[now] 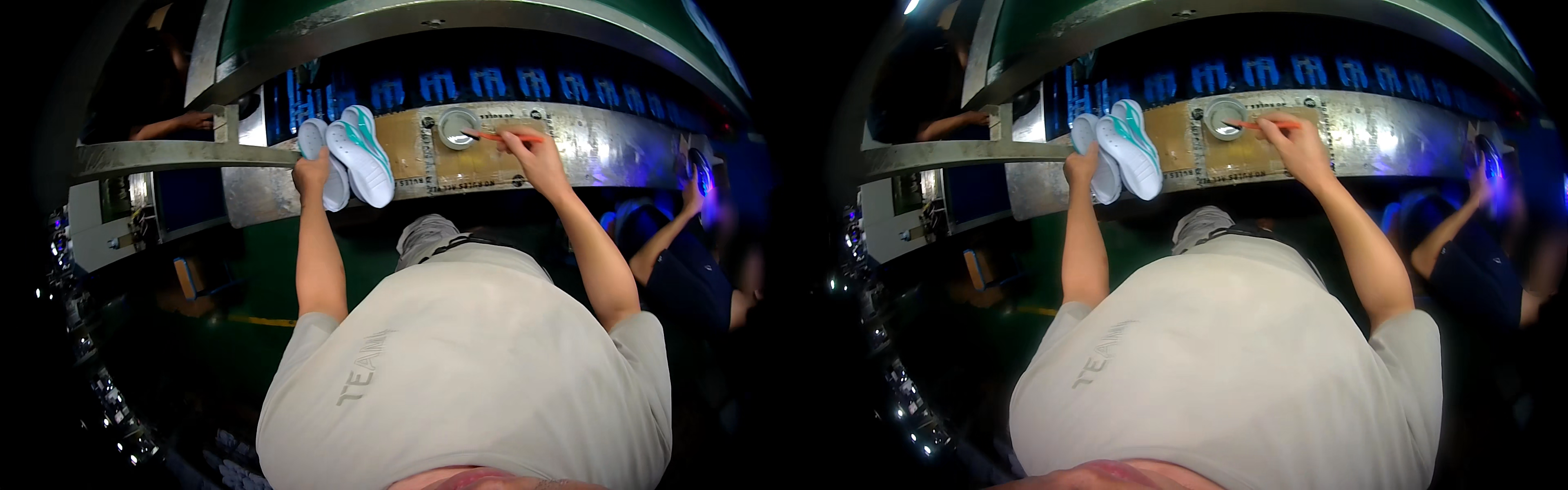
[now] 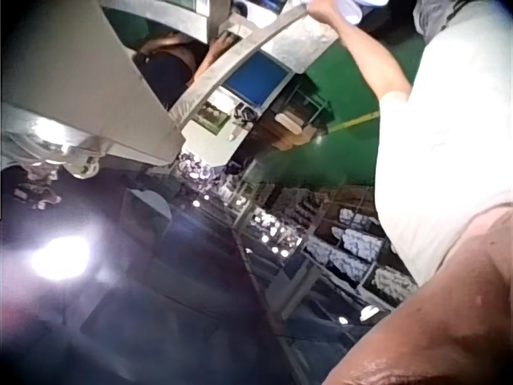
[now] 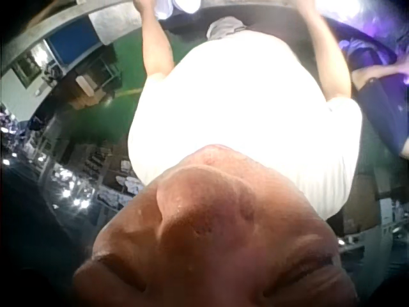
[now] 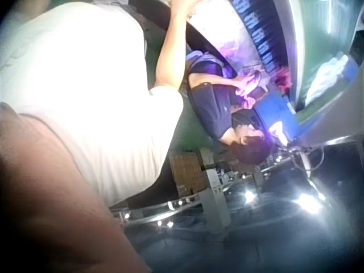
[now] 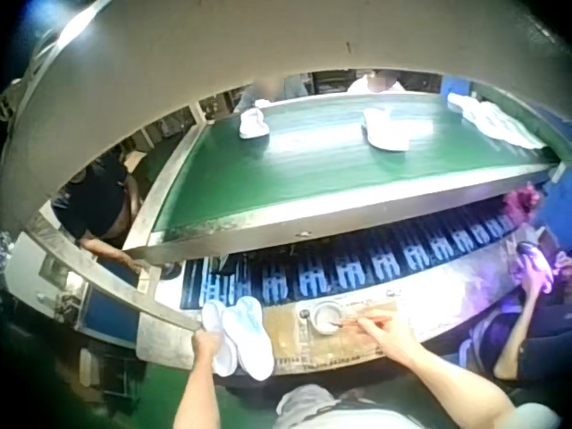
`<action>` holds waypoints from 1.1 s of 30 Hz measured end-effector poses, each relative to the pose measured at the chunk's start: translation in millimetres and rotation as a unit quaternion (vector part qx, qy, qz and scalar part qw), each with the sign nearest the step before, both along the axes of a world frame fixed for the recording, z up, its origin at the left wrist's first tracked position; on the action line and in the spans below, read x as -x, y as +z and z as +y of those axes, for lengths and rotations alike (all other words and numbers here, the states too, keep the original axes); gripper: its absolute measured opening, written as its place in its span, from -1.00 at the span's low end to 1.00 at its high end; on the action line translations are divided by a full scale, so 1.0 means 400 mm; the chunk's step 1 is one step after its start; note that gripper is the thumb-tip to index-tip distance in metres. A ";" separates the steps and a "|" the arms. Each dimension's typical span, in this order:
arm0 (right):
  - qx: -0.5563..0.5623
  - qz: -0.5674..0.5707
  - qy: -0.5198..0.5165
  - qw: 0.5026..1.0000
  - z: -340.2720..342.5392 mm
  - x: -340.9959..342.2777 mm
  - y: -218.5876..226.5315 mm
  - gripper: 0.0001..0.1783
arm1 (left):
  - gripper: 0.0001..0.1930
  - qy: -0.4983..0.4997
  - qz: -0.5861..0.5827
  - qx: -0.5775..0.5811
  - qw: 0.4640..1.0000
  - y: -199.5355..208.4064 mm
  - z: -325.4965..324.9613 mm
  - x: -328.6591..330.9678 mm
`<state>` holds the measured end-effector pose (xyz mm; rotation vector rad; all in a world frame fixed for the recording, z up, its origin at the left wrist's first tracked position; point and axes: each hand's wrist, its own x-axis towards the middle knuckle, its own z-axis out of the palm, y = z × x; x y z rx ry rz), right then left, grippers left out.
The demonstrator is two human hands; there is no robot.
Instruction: The person dips a brush into a container of glue, brushes glue across the surfaces of shoe soles, and places the soles onto an overhead conveyor belt.
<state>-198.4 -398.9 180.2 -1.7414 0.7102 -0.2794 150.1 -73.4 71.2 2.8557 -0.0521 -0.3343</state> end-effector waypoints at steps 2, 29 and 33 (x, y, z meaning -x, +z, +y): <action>0.055 0.024 0.030 0.998 -0.020 -0.032 -0.019 -0.63 | -0.25 0.026 0.034 0.013 0.999 -0.056 0.010 -0.003; 0.019 -0.022 0.073 0.997 0.002 -0.102 0.036 -0.71 | -0.04 -0.001 0.458 0.759 0.463 0.291 0.049 0.388; -0.020 -0.122 0.158 0.980 0.016 -0.092 0.195 -0.71 | -0.09 -0.065 0.530 0.752 0.386 0.322 0.016 0.419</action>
